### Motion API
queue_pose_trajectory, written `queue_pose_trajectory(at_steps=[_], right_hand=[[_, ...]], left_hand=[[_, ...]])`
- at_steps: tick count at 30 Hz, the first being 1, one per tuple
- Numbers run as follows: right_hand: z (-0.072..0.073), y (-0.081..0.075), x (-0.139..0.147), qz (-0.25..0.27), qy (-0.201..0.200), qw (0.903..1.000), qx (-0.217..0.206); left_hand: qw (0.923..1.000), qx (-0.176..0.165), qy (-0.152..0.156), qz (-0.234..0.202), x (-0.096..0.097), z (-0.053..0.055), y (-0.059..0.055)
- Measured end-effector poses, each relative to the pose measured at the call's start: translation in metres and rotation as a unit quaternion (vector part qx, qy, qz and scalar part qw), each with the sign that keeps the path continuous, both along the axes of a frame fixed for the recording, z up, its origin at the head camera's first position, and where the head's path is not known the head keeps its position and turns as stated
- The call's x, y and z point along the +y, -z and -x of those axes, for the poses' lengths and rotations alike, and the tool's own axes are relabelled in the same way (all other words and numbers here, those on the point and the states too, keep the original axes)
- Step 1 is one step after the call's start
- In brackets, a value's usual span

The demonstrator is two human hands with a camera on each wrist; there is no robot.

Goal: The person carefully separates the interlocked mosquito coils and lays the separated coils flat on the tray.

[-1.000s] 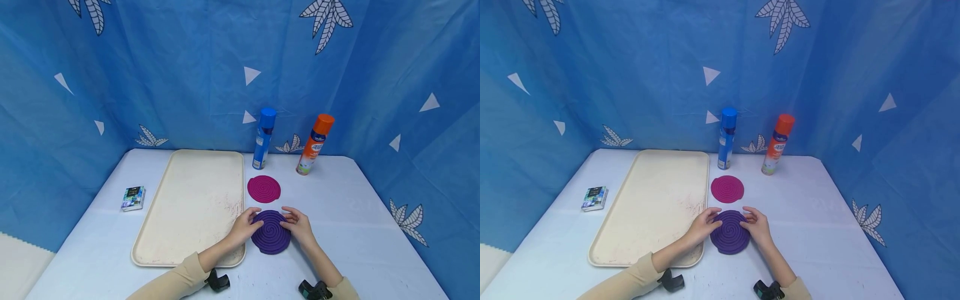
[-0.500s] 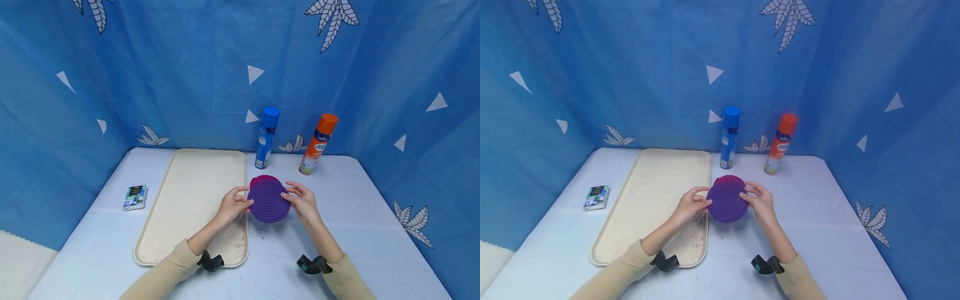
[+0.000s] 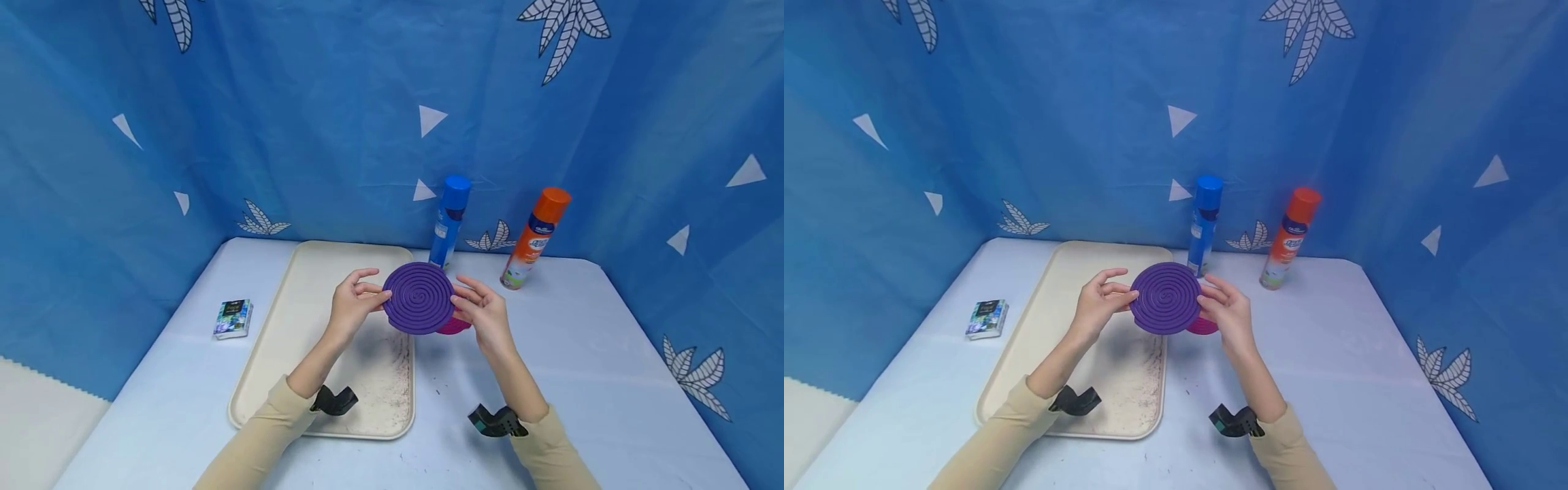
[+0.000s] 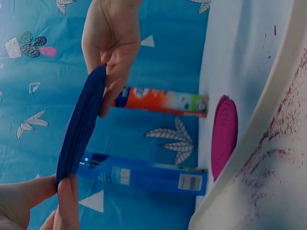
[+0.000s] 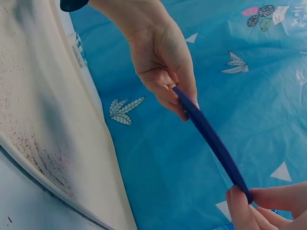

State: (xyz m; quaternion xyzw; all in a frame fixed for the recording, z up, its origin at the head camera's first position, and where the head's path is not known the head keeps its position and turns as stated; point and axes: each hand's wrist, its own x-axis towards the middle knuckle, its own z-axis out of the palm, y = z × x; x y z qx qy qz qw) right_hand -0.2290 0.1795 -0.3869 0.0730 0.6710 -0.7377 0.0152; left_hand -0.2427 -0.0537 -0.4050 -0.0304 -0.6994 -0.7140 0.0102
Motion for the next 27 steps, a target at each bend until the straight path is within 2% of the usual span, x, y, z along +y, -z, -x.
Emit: queue_pose_trajectory(at_steps=[12, 17, 22, 27], right_hand=[[-0.0003, 0.0035, -0.0011, 0.011, 0.009, 0.9997, -0.021], [-0.0013, 0.0047, -0.0010, -0.012, 0.009, 0.9996, -0.024], [-0.0025, 0.0026, 0.0022, -0.016, 0.004, 0.9998, -0.007], [-0.0033, -0.0005, 0.0049, -0.010, -0.004, 0.9999, 0.001]], left_hand=[[0.9985, 0.025, -0.029, 0.039, 0.0011, 0.0019, 0.0033], [0.9985, 0.034, -0.035, 0.024, 0.0016, 0.0025, 0.0055], [0.9995, 0.000, -0.022, -0.025, 0.0021, 0.0032, 0.0046], [0.9985, -0.034, -0.009, -0.042, 0.0009, 0.0045, 0.0027]])
